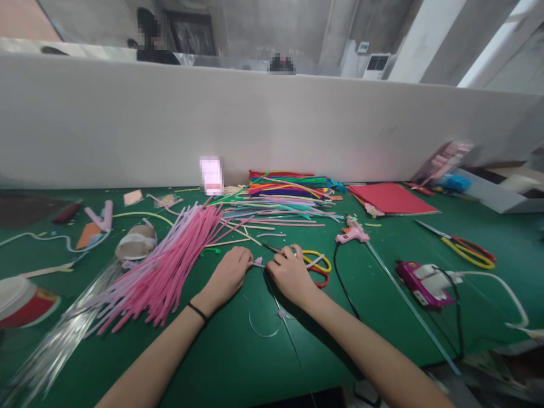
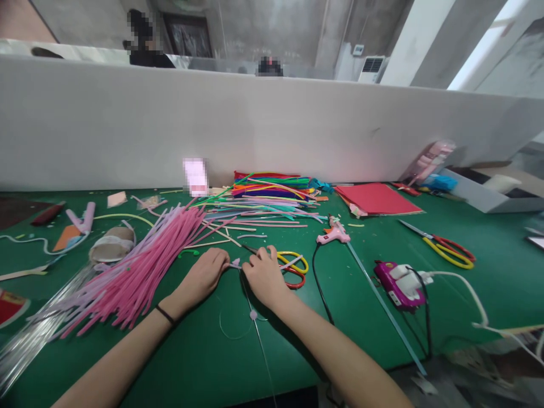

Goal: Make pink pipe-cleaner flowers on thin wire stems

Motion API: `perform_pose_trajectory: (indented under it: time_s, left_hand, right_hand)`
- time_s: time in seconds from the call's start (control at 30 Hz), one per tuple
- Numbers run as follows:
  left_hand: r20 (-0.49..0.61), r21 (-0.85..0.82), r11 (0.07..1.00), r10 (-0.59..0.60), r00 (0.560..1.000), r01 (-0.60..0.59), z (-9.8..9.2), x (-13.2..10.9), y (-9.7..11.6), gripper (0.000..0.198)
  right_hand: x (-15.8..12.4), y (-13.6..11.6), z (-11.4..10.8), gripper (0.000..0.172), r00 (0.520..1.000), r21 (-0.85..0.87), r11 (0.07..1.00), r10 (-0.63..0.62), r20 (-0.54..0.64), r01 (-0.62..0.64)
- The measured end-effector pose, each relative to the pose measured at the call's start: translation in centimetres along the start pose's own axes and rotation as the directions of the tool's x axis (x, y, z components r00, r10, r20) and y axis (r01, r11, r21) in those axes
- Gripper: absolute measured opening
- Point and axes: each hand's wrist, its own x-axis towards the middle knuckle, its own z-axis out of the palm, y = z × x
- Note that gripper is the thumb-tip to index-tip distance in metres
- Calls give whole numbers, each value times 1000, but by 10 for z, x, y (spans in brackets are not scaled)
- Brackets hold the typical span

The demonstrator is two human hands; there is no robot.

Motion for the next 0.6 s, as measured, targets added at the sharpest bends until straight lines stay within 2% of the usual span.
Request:
perform_pose_trajectory:
  time_s: [0.4, 0.6]
  left_hand:
    - [17, 74, 997, 14, 1000, -16, 0, -1, 6, 19]
    - [-34, -4, 999, 38, 999, -38, -2, 1, 7, 16]
  right_hand:
    - [7, 2, 3, 14, 995, -39, 999, -2, -101, -2]
    - [9, 4, 5, 13, 989, -10, 999, -38, -141, 37]
